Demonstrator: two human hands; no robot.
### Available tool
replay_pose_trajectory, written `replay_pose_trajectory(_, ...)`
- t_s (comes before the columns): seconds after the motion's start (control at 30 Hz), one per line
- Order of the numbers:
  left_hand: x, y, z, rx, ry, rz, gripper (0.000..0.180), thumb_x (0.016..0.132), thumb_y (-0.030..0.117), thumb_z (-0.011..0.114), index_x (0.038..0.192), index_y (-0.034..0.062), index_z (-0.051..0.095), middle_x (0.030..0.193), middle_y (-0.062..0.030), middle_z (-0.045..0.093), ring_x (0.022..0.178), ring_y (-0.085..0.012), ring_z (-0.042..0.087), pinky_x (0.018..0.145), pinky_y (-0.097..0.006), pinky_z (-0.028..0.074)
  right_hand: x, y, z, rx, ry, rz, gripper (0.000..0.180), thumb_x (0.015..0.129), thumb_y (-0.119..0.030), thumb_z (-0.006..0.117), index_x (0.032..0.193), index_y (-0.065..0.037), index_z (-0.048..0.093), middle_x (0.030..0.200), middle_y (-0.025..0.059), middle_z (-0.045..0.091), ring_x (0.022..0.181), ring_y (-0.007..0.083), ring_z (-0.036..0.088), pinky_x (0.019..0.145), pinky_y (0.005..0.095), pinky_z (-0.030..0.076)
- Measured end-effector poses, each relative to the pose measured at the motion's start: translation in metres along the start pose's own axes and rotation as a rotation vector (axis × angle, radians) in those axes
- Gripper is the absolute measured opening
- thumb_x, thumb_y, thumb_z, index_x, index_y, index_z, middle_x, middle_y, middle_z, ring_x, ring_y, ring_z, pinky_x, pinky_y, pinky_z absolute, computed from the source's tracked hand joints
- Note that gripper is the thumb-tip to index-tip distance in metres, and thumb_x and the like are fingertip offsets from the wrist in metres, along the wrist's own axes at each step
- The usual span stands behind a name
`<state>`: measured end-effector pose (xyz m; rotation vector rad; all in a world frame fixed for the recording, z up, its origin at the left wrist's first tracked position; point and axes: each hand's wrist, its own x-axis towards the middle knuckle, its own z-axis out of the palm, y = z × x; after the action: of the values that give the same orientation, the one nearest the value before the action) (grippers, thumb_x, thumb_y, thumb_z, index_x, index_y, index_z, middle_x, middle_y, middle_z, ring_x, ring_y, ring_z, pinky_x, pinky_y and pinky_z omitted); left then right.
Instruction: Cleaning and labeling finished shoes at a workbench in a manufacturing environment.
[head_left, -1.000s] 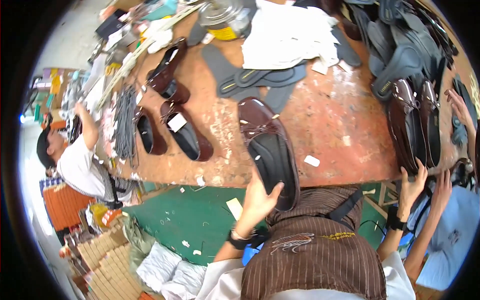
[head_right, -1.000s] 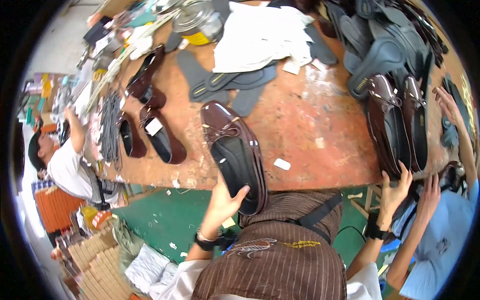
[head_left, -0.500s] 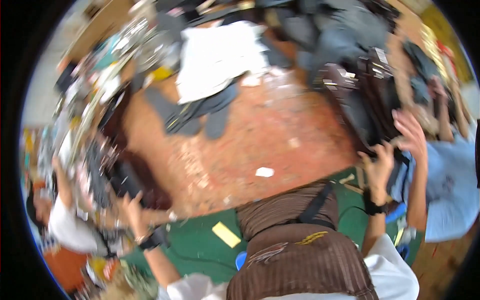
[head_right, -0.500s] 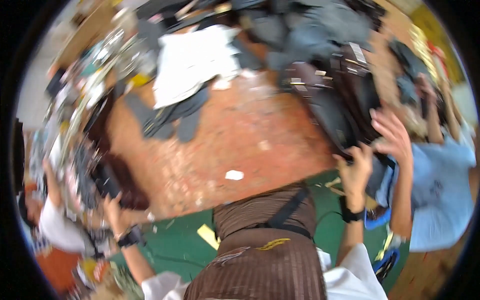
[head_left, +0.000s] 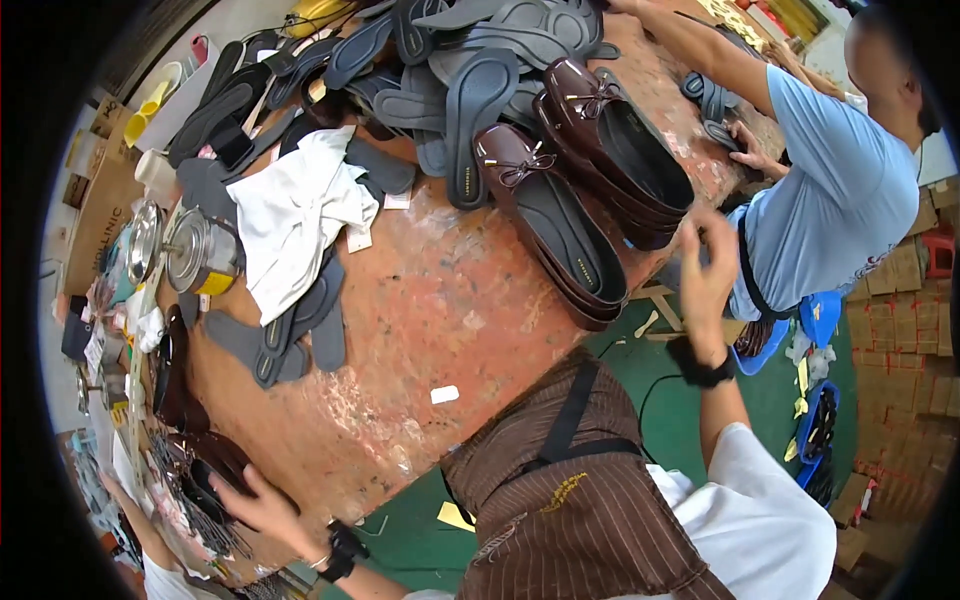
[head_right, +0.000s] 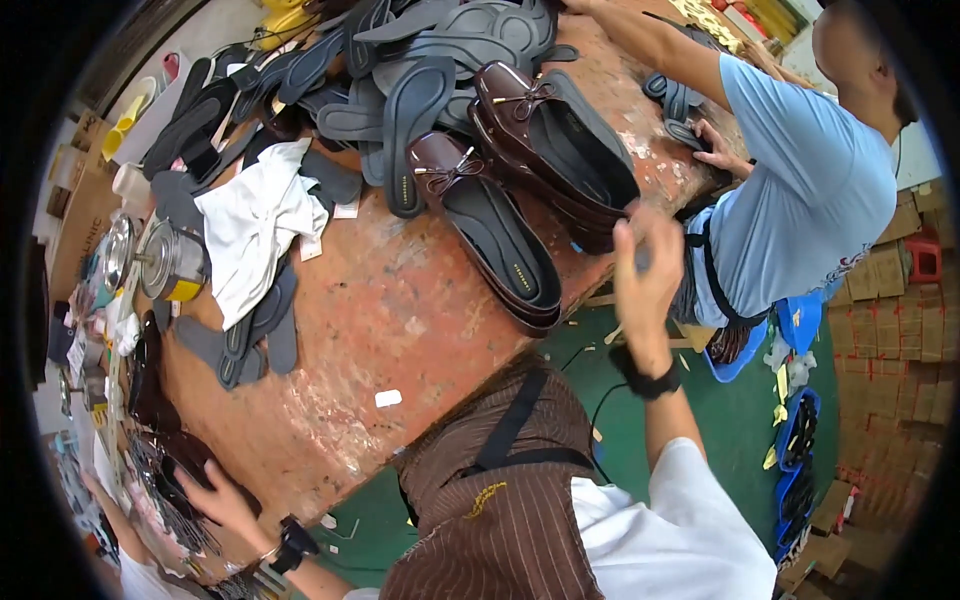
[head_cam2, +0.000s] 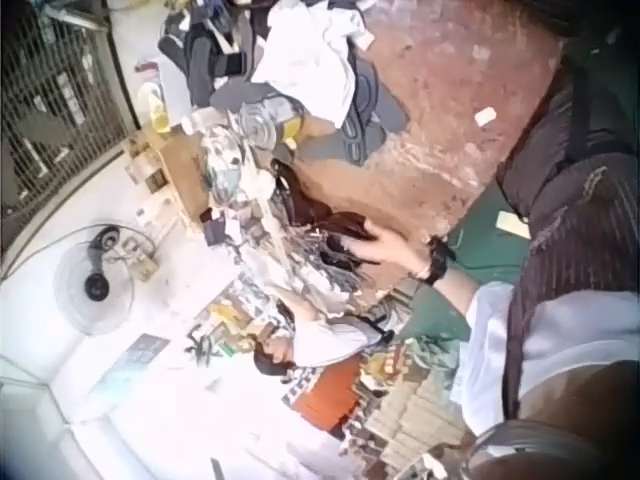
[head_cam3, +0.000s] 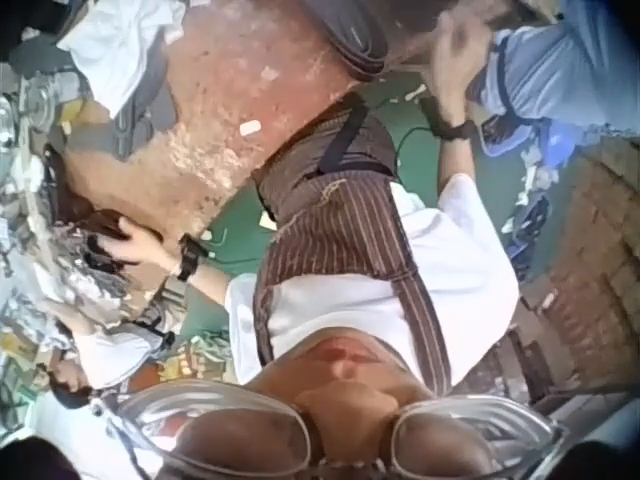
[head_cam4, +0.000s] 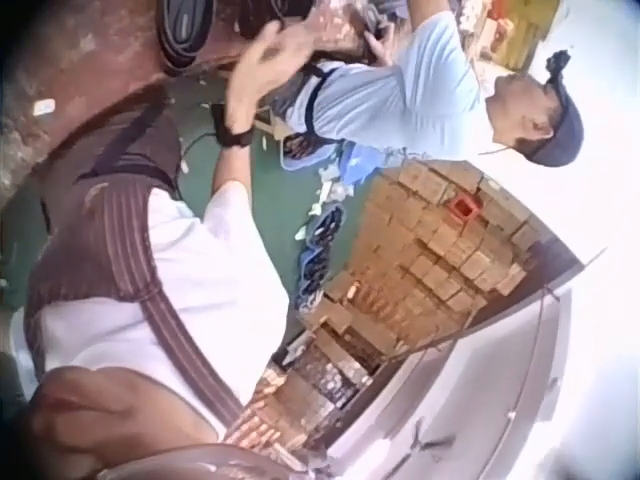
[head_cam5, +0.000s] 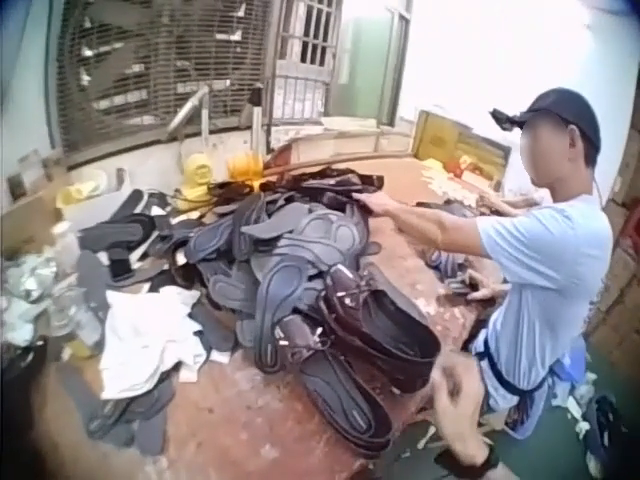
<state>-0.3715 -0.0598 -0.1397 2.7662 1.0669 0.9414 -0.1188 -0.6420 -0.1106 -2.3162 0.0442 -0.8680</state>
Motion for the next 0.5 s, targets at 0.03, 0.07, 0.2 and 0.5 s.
replay_pose_trajectory(0.03, -0.006, 0.059, 0.03, -0.201, -0.132, -0.049, 0.064, 0.095, 0.028, 0.065, 0.148, 0.0029, 0.039, 0.145, -0.0221, 0.046, 0.13, -0.033, 0.049, 0.104, -0.042, 0.042, 0.021, 0.015, -0.013, -0.113, 0.063, 0.073, 0.041, 0.09, -0.025, 0.07, 0.118, 0.003, 0.059, 0.112, 0.0202, 0.061, 0.101, 0.0343, 0.059, 0.091, 0.0414, 0.046)
replay_pose_trajectory(0.07, -0.015, 0.081, 0.035, -0.282, -0.155, 0.017, 0.063, 0.095, 0.024, 0.065, 0.148, 0.004, 0.039, 0.147, -0.0204, 0.044, 0.13, -0.0313, 0.049, 0.104, -0.042, 0.042, 0.038, 0.044, -0.005, -0.135, 0.09, 0.063, 0.056, 0.088, -0.035, 0.072, 0.124, 0.004, 0.056, 0.117, 0.022, 0.06, 0.1, 0.0343, 0.06, 0.093, 0.0418, 0.045)
replay_pose_trajectory(0.2, -0.048, 0.16, 0.041, -0.783, -0.368, -0.151, 0.062, 0.094, 0.012, 0.065, 0.149, 0.0062, 0.038, 0.151, -0.0154, 0.041, 0.128, -0.0278, 0.049, 0.102, -0.039, 0.043, 0.077, 0.08, 0.015, 0.145, -0.61, 0.932, 0.031, 0.087, -0.021, 0.065, 0.109, 0.002, 0.063, 0.095, 0.0139, 0.066, 0.08, 0.0247, 0.065, 0.069, 0.037, 0.053)
replay_pose_trajectory(0.5, -0.062, 0.253, 0.008, -1.173, -0.961, -0.196, 0.074, 0.09, 0.011, 0.067, 0.154, 0.0085, 0.03, 0.152, -0.0177, 0.037, 0.133, -0.0303, 0.046, 0.101, -0.04, 0.046, 0.068, 0.045, -0.055, 0.883, -0.619, 0.907, 0.035, 0.092, -0.002, 0.052, 0.126, 0.003, 0.055, 0.114, 0.0178, 0.067, 0.095, 0.0324, 0.07, 0.073, 0.0573, 0.059)
